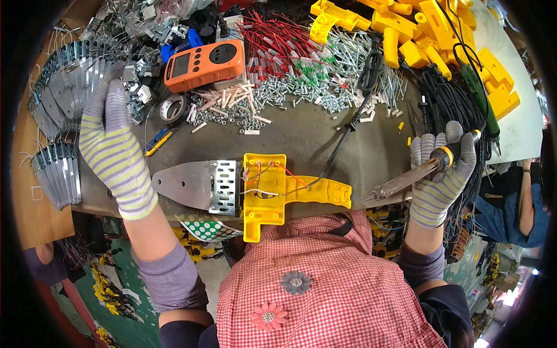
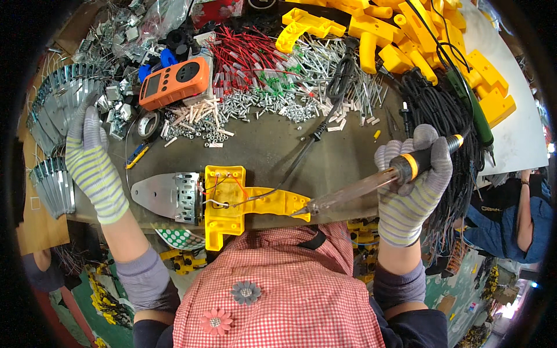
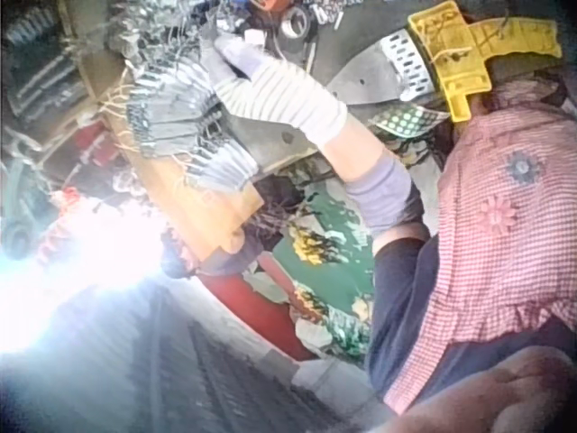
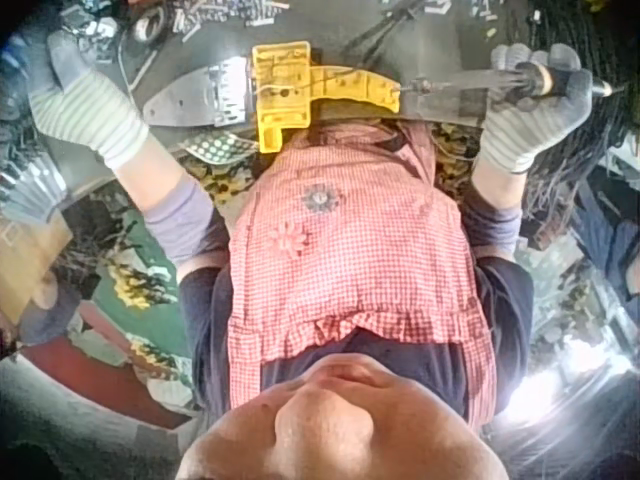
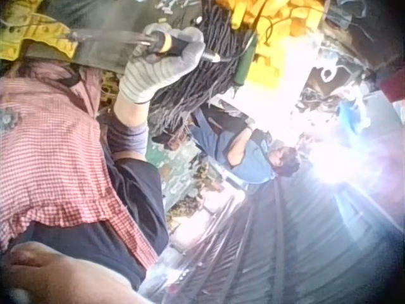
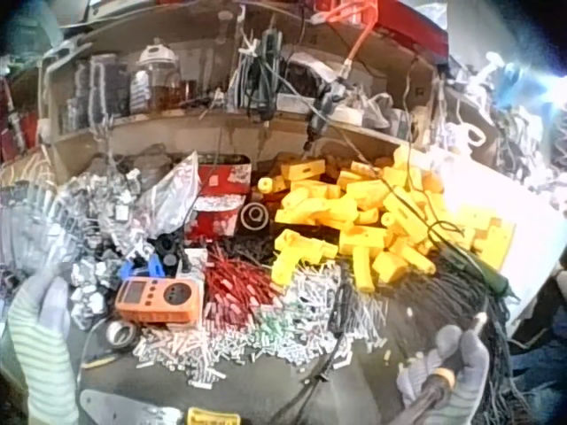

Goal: The worker assembles a device into a yellow plastic housing, involving soldering wires and using tools.

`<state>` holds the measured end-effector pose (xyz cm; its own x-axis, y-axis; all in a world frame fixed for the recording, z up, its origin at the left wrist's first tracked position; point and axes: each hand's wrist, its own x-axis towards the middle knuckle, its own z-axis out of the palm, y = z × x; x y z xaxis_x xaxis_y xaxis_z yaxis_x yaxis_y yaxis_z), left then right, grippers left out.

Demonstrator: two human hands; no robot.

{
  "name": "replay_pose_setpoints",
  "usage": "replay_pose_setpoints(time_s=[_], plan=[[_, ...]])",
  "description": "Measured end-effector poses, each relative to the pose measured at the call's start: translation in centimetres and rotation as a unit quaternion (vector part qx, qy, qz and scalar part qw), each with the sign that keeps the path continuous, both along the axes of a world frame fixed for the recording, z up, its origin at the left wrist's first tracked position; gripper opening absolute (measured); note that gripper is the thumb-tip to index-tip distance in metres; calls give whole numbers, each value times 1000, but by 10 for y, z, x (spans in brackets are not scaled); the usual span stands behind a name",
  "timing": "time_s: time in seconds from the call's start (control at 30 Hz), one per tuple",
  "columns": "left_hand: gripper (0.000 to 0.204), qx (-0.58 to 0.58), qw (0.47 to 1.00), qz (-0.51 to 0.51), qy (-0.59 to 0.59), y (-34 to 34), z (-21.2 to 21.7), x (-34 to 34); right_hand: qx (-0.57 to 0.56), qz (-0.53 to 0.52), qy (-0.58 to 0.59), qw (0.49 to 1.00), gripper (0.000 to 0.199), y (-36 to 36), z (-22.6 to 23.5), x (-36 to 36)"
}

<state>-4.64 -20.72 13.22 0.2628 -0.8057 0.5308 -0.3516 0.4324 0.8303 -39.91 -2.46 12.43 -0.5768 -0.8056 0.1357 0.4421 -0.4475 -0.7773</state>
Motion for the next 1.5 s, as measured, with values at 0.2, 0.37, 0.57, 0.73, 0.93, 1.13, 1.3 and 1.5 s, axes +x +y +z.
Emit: replay_pose_setpoints(time_s=[0.2,0.37,0.57,0.73,0.93,1.13,1.3,1.5], plan=[[37,-95,988,68,103,-8,27,22,5,40,13,999,28,3,-8,0],[28,-221,836,291,-411,-42,31,114,16,34,6,999,29,3,-11,6],[27,-183,898,86,-391,-8,7,269,26,31,9,999,32,-3,-14,22],[29,-138,920,-143,-339,90,19,-11,65,-109,26,992,29,-10,-13,47],[20,35,925,-216,-311,119,7,-41,31,-106,39,993,29,-21,-10,62],[18,27,946,-262,-188,108,-17,-54,37,-97,19,994,28,-20,-16,53],[16,16,941,-274,-196,106,-18,-63,-13,-16,31,999,27,-20,-22,41],[17,54,942,-289,-164,103,-17,-66,-7,-52,22,998,26,-18,-22,38]])
